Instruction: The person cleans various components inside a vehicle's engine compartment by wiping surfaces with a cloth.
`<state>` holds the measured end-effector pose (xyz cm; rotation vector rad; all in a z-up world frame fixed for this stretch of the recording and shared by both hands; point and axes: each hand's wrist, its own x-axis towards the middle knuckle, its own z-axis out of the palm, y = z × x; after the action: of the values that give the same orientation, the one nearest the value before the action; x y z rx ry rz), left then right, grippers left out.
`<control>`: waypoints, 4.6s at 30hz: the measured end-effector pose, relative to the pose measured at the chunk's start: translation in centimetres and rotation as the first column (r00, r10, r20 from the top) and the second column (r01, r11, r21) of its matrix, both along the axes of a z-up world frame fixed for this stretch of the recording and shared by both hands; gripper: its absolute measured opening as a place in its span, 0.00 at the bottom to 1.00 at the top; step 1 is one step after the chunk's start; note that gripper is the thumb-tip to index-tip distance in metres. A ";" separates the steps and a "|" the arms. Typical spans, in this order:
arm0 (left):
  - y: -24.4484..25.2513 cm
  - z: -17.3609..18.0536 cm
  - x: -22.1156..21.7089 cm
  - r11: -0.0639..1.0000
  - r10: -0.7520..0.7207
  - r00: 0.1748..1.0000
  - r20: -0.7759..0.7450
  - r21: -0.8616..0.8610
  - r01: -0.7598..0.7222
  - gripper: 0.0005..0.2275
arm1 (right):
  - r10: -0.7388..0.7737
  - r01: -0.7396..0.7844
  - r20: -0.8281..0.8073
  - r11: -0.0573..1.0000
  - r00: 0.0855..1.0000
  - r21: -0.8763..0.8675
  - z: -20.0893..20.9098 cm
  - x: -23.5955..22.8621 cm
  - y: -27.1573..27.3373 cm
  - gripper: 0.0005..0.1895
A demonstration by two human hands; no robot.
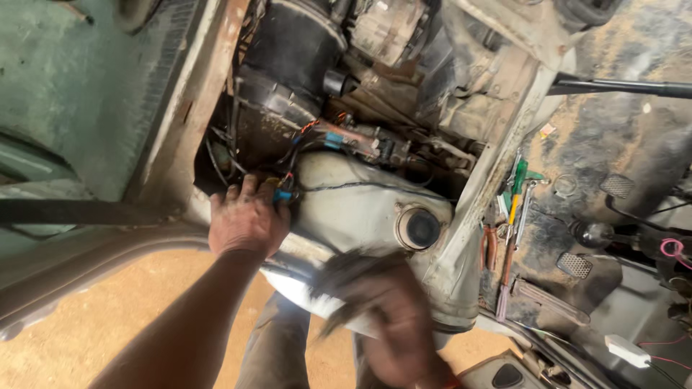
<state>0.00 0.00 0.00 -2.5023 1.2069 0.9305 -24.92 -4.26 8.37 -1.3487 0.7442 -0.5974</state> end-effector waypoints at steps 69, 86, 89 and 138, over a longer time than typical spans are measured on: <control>0.1 0.1 0.5 0.998 0.047 0.998 -0.033 -0.050 -0.049 0.25 | -0.747 -0.660 -0.577 0.254 0.331 -0.707 -13.0 -1.1 -26.5 0.28; 0.8 -0.6 1.4 0.989 0.044 0.992 -0.120 -0.136 -0.061 0.22 | -0.878 -0.032 -0.365 0.374 0.309 -0.927 -15.4 1.7 -37.1 0.29; 0.6 -0.7 1.5 0.994 0.041 0.987 -0.155 -0.090 -0.056 0.25 | -0.862 -0.042 -0.376 0.385 0.341 -0.922 -13.7 2.6 -36.0 0.24; 0.2 -6.5 -0.5 0.855 0.504 0.863 -0.031 0.156 -0.494 0.19 | 0.628 -0.917 -0.725 0.400 0.282 -0.010 -7.0 27.5 -1.8 0.13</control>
<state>-0.53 0.17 -6.49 -2.7291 0.4677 1.1788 2.62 -6.06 1.37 -2.1723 0.2951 0.6514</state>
